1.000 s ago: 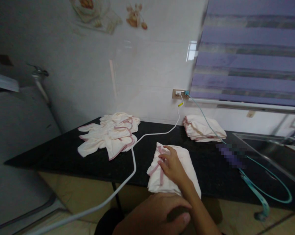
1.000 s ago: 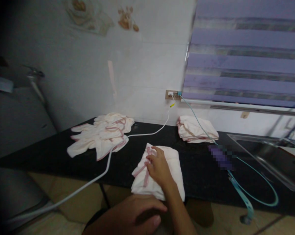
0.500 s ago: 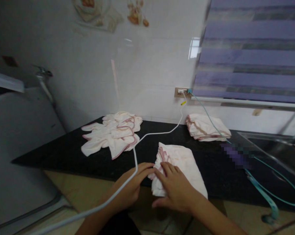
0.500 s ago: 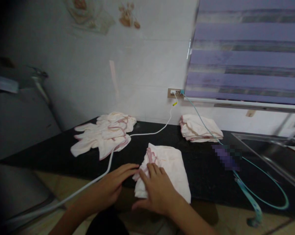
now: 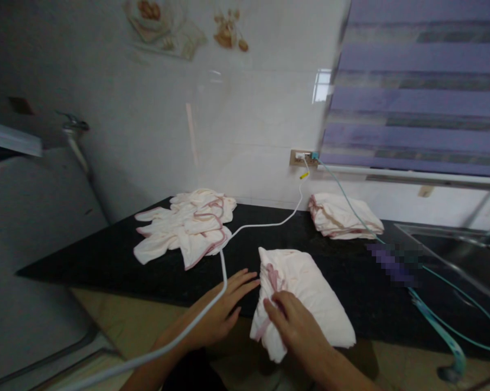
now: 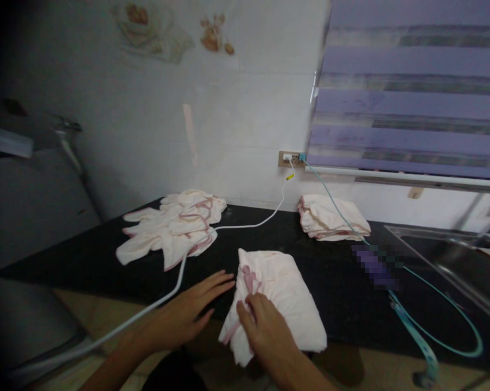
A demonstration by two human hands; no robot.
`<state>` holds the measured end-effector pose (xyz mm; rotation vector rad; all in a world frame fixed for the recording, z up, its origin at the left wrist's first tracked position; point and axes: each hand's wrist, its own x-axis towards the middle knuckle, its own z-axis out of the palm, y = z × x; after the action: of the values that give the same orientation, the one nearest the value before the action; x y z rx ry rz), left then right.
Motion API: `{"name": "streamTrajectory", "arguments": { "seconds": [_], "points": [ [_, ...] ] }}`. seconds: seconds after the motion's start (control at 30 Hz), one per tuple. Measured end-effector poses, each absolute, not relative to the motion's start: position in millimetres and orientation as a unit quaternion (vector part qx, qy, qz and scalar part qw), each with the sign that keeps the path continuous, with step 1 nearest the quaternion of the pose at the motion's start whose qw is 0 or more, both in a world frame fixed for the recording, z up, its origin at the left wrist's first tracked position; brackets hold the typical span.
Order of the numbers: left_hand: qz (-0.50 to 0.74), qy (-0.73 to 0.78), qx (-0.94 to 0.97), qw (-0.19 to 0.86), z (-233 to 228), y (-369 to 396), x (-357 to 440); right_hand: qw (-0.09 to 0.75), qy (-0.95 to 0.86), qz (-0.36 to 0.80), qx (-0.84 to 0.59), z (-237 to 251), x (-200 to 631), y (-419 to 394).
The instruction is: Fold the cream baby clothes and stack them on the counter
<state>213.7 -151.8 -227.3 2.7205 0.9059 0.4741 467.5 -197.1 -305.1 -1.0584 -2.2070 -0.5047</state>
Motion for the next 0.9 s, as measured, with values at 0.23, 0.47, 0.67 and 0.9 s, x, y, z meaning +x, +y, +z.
{"name": "streamTrajectory", "arguments": {
  "seconds": [0.23, 0.47, 0.67, 0.9],
  "points": [
    [0.154, 0.27, 0.934, 0.176, -215.2, -144.5, 225.0, 0.341, -0.882, -0.012, -0.325, -266.3, 489.2, -219.4],
    [0.231, 0.216, 0.894, 0.317, -200.6, -128.3, 240.5, 0.444, -0.771, 0.259, -0.375, -196.4, 496.9, -227.4],
    [0.181, 0.234, 0.809, 0.509, -181.7, -103.1, 251.5, 0.545, -0.619, 0.298, -0.481, -187.4, 508.7, -199.6],
    [0.263, 0.244, 0.655, 0.665, -191.4, -73.5, 282.4, 0.622, -0.44, 0.404, -0.505, -211.9, 529.5, -157.3]
  ]
}}
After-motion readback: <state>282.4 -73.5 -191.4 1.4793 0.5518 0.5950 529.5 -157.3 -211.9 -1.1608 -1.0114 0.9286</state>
